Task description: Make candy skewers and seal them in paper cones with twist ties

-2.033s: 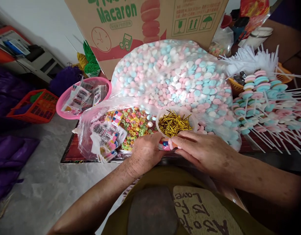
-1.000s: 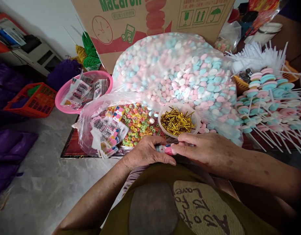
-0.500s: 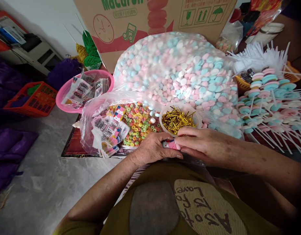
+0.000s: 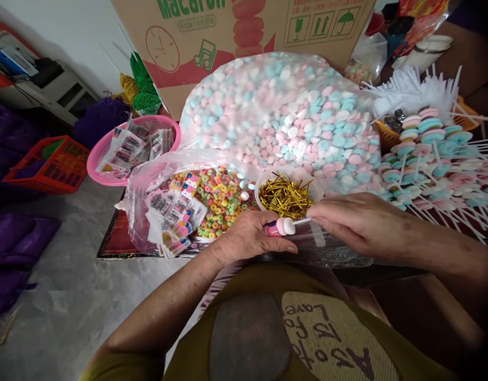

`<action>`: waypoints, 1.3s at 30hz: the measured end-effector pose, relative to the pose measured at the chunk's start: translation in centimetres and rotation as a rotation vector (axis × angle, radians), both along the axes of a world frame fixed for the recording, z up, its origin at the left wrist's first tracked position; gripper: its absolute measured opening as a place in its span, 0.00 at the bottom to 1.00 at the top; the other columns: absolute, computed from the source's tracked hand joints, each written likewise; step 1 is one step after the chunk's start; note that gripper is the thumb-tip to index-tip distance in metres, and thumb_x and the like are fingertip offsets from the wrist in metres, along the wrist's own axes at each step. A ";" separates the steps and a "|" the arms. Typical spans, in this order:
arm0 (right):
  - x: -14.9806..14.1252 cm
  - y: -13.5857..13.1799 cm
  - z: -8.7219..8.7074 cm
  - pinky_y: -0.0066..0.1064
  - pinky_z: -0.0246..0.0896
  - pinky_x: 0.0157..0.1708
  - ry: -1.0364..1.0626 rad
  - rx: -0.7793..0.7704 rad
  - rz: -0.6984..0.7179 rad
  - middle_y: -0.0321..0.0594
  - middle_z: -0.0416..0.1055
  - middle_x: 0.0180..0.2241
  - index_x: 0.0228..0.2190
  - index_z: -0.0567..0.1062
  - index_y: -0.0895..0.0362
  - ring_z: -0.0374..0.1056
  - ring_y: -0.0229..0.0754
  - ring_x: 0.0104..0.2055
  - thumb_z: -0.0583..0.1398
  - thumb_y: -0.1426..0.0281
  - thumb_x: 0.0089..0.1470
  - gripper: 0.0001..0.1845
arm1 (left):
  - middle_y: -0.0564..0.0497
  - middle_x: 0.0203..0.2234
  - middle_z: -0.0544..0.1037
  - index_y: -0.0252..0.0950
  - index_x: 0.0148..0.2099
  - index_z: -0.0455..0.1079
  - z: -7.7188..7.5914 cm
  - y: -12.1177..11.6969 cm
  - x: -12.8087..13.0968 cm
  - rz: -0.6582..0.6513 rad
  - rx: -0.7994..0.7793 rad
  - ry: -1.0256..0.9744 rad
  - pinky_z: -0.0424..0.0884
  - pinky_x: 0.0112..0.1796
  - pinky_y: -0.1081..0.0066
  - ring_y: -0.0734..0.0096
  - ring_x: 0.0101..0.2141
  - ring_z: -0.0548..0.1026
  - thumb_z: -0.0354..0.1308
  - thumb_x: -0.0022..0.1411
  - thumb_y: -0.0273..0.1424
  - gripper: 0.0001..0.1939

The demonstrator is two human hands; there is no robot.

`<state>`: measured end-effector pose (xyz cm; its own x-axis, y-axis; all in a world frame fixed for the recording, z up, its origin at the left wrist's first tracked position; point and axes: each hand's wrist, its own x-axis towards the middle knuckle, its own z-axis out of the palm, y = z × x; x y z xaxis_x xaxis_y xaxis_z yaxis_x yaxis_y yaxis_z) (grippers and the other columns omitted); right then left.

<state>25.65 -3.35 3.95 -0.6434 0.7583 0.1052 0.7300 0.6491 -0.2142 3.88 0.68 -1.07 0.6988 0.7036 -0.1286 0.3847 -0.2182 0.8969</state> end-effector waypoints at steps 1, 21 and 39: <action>-0.5 0.0 -0.3 0.30 0.52 0.25 -0.026 -0.024 -0.009 0.39 0.69 0.23 0.27 0.69 0.57 0.64 0.39 0.25 0.47 0.74 0.58 0.14 | 0.57 0.21 0.69 0.31 0.31 0.74 0.0 -0.1 0.4 0.003 0.019 0.029 0.60 0.27 0.76 0.76 0.25 0.66 0.66 0.45 0.45 0.20; 0.4 0.3 1.5 0.29 0.44 0.23 0.072 -0.063 0.096 0.34 0.62 0.19 0.22 0.65 0.56 0.56 0.36 0.21 0.47 0.73 0.59 0.16 | 0.56 0.21 0.71 0.36 0.29 0.66 1.3 0.3 -2.0 -0.326 -0.315 0.153 0.64 0.26 0.73 0.73 0.23 0.69 0.62 0.50 0.39 0.12; -2.8 -0.2 -0.9 0.31 0.43 0.25 -0.114 -0.066 0.182 0.37 0.70 0.23 0.26 0.68 0.57 0.62 0.39 0.24 0.55 0.79 0.46 0.06 | 0.59 0.17 0.68 0.34 0.27 0.65 1.9 -0.1 0.2 -0.285 -0.585 0.127 0.62 0.19 0.79 0.80 0.18 0.65 0.67 0.45 0.37 0.15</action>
